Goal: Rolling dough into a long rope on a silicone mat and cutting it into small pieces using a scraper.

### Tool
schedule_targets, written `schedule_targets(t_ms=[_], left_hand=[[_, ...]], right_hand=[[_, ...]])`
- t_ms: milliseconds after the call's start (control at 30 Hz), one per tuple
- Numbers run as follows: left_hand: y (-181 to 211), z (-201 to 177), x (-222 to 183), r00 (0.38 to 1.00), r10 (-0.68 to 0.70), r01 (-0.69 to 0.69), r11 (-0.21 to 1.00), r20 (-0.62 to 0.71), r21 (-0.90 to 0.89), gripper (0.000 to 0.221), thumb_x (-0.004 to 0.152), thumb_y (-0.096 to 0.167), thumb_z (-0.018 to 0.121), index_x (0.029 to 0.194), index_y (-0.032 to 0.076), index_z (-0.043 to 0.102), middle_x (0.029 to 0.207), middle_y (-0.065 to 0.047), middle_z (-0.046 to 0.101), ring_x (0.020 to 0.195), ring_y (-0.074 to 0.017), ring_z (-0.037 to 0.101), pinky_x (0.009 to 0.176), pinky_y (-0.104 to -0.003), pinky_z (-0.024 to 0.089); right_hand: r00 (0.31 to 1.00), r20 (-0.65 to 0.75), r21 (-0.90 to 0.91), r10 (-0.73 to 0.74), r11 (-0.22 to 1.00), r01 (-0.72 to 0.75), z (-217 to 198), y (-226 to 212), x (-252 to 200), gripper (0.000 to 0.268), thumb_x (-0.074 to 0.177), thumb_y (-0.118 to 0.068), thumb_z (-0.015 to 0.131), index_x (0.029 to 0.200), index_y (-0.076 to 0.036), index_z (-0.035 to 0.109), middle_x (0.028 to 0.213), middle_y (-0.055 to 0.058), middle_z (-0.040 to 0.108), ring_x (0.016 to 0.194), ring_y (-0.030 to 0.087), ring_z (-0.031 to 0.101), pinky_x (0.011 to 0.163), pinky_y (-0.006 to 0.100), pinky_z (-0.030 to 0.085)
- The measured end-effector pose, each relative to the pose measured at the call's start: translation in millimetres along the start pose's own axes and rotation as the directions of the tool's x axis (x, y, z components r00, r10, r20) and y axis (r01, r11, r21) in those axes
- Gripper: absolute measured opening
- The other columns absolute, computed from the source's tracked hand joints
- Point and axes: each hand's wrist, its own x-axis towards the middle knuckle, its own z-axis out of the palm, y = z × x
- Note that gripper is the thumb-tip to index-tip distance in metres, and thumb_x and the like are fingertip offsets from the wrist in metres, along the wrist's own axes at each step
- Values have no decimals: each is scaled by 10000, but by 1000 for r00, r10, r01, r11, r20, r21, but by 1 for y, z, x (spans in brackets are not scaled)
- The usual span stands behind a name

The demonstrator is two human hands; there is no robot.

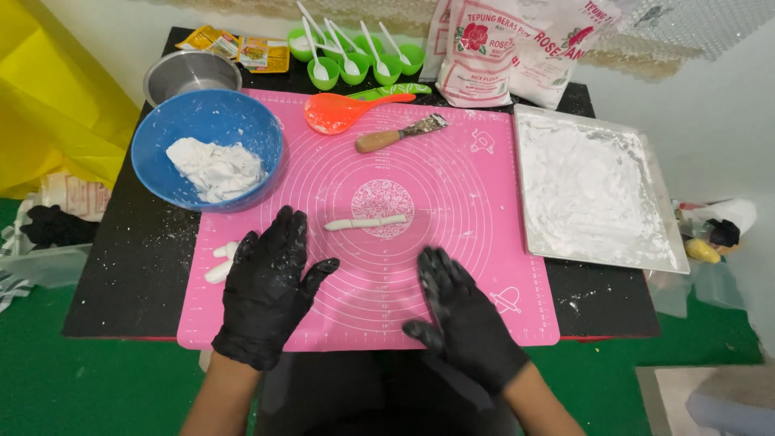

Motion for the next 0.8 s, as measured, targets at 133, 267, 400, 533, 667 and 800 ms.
schedule_targets(t_ms=[133, 267, 400, 533, 667, 800], left_hand=[[-2, -1, 4, 1000, 10, -10, 1000, 20, 24, 702, 963, 492, 779, 1458, 32, 591, 1469, -169, 645, 1320, -263, 662, 1067, -487, 535], [0, 0, 4, 999, 3, -3, 1000, 32, 6, 719, 957, 492, 786, 1476, 41, 577, 1479, -164, 639, 1342, -257, 648, 1066, -499, 540], [-1, 2, 2, 1000, 16, -16, 1000, 4, 3, 716, 951, 485, 809, 1461, 33, 589, 1460, -178, 650, 1326, -272, 661, 1075, -487, 538], [1, 2, 1, 1000, 25, -25, 1000, -16, 16, 693, 955, 477, 811, 1445, 36, 600, 1461, -159, 652, 1326, -258, 659, 1081, -483, 530], [1, 4, 1, 1000, 19, -19, 1000, -21, 12, 713, 962, 482, 804, 1474, 45, 571, 1483, -154, 637, 1338, -260, 654, 1097, -491, 523], [5, -1, 5, 999, -26, 25, 1000, -21, -11, 722, 928, 528, 722, 1463, 58, 602, 1391, -152, 662, 1232, -291, 668, 1077, -472, 509]], right_hand=[[998, 63, 209, 22, 977, -35, -37, -7, -41, 740, 959, -325, 634, 1592, -75, 343, 1651, 137, 374, 1528, 316, 339, 1251, 434, 245], [996, -19, 215, 88, 973, -82, -65, -11, -69, 582, 1014, -228, 508, 1581, -148, 399, 1664, 52, 396, 1557, 253, 335, 1252, 404, 296], [993, -91, 147, 68, 988, -54, -46, -9, -67, 606, 1004, -236, 562, 1576, -125, 397, 1645, 99, 412, 1525, 298, 386, 1266, 438, 305], [1000, 3, 162, -25, 986, 24, -25, -12, -43, 750, 994, -323, 617, 1607, -54, 279, 1687, 151, 298, 1567, 308, 274, 1286, 449, 192], [999, 19, 122, 35, 992, -38, -6, 9, -5, 771, 1070, -431, 429, 1647, -36, 104, 1735, 167, 99, 1611, 307, 56, 1295, 428, 52], [951, -150, 148, 269, 958, -248, -18, 20, 13, 711, 985, -355, 615, 1607, -125, 360, 1632, 159, 393, 1495, 408, 324, 1262, 488, 270]])
